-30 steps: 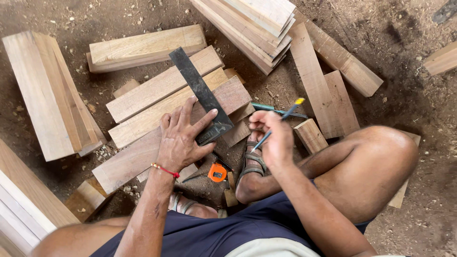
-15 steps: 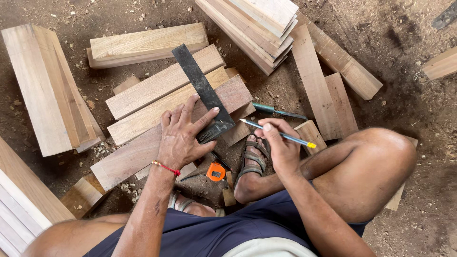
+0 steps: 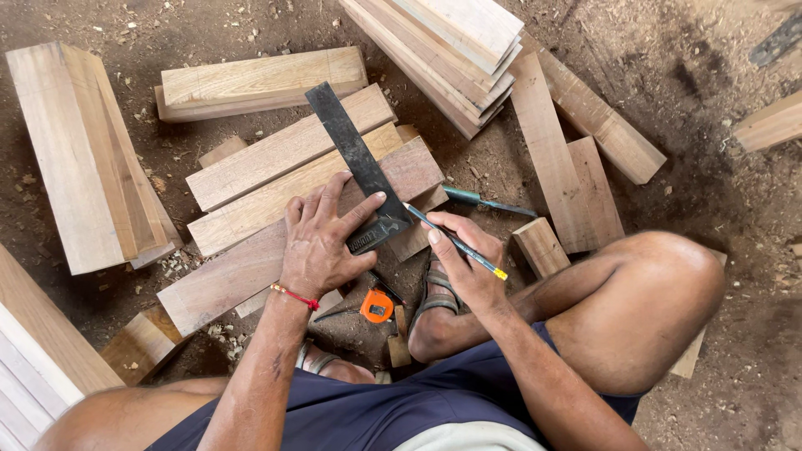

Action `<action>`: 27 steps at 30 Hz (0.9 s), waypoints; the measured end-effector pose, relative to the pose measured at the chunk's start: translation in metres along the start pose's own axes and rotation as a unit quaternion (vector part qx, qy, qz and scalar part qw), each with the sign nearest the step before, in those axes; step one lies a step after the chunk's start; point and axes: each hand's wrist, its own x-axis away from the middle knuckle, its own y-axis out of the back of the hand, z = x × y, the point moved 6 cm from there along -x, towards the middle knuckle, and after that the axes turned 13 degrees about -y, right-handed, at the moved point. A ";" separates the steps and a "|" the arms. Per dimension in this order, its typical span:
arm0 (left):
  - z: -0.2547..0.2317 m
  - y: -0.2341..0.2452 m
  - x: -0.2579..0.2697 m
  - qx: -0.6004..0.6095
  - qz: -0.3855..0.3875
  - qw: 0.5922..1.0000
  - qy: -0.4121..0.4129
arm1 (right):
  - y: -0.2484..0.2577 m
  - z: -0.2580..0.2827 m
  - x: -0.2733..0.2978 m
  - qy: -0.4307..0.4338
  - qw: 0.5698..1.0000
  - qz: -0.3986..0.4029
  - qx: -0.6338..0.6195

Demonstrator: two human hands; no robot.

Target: The person uses a speed square and a pencil to mark lines on multiple pieces of wood, handling the pieces one at a time and setting the tool down between marks.

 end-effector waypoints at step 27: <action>-0.003 0.002 -0.001 0.016 -0.001 1.000 0.003 | -0.010 0.028 -0.046 0.127 0.974 0.003 0.188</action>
